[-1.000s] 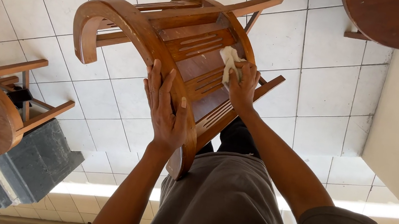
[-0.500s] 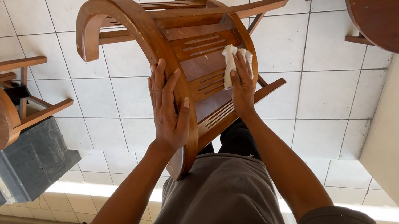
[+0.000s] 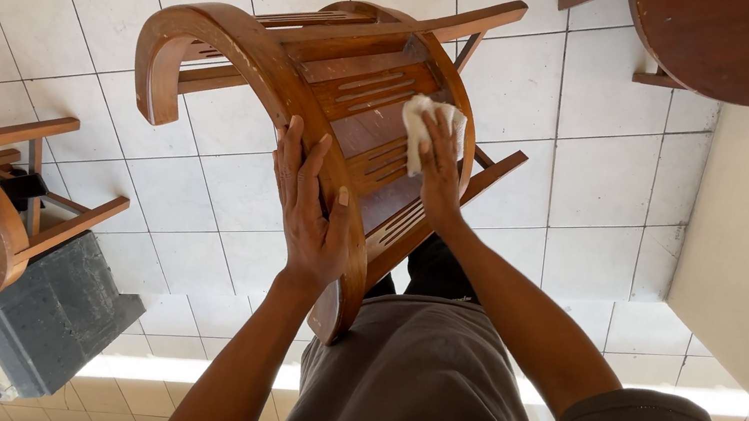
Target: The recorder cleans a wooden chair with a white cloth.
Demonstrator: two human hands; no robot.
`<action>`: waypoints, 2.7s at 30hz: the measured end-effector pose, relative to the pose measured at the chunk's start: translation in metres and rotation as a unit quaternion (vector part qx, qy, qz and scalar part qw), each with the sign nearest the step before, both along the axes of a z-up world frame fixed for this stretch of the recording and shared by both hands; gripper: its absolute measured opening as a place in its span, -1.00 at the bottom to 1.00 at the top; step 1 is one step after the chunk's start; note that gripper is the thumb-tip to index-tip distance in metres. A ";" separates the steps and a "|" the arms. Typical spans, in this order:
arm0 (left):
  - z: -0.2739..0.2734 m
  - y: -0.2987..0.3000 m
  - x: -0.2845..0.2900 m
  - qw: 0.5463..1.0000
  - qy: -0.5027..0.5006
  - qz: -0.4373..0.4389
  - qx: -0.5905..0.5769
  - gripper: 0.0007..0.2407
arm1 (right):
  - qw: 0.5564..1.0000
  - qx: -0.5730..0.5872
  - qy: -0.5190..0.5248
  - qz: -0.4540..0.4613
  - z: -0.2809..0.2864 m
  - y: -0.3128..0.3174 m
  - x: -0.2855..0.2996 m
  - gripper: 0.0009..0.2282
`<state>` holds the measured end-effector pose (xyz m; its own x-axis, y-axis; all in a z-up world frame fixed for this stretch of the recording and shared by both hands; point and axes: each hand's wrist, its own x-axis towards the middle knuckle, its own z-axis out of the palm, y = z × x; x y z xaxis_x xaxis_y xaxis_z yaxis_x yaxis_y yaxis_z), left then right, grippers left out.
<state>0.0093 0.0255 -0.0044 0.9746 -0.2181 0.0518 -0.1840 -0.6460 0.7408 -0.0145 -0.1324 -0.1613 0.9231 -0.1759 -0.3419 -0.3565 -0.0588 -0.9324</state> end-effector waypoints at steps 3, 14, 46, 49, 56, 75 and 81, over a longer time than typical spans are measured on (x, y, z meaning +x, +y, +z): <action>0.004 -0.002 0.002 1.000 -0.003 -0.007 -0.008 -0.59 | 0.996 0.037 0.076 -0.022 0.008 -0.004 0.010 -0.56; 0.004 0.007 0.002 1.000 -0.007 0.001 -0.007 -0.56 | 0.994 -0.030 -0.097 0.048 -0.005 0.010 -0.019 -0.60; -0.009 0.017 0.001 0.999 -0.031 0.013 -0.003 -0.45 | 0.967 -0.210 -0.129 0.057 -0.055 0.008 -0.022 -0.50; -0.008 0.006 0.001 1.000 0.005 0.006 0.003 -0.45 | 0.910 -0.376 -0.114 0.133 -0.095 -0.017 -0.031 -0.53; -0.002 -0.022 0.009 0.993 -0.035 0.018 0.112 -0.37 | 0.980 -0.095 -0.113 0.134 0.055 0.006 -0.014 -0.56; 0.002 -0.081 0.027 0.993 0.052 0.074 0.075 -0.28 | 0.960 -0.086 -0.182 0.193 0.012 -0.065 0.071 -0.69; 0.009 -0.077 0.031 0.992 0.045 0.058 0.107 -0.13 | 0.951 0.208 0.201 0.111 0.034 -0.079 0.083 -0.49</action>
<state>0.0402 -0.0514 0.0046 0.9922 -0.1013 -0.0721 -0.0388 -0.8031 0.5946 0.0688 -0.2117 -0.1277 0.7017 0.2364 -0.6721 -0.7109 0.1696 -0.6825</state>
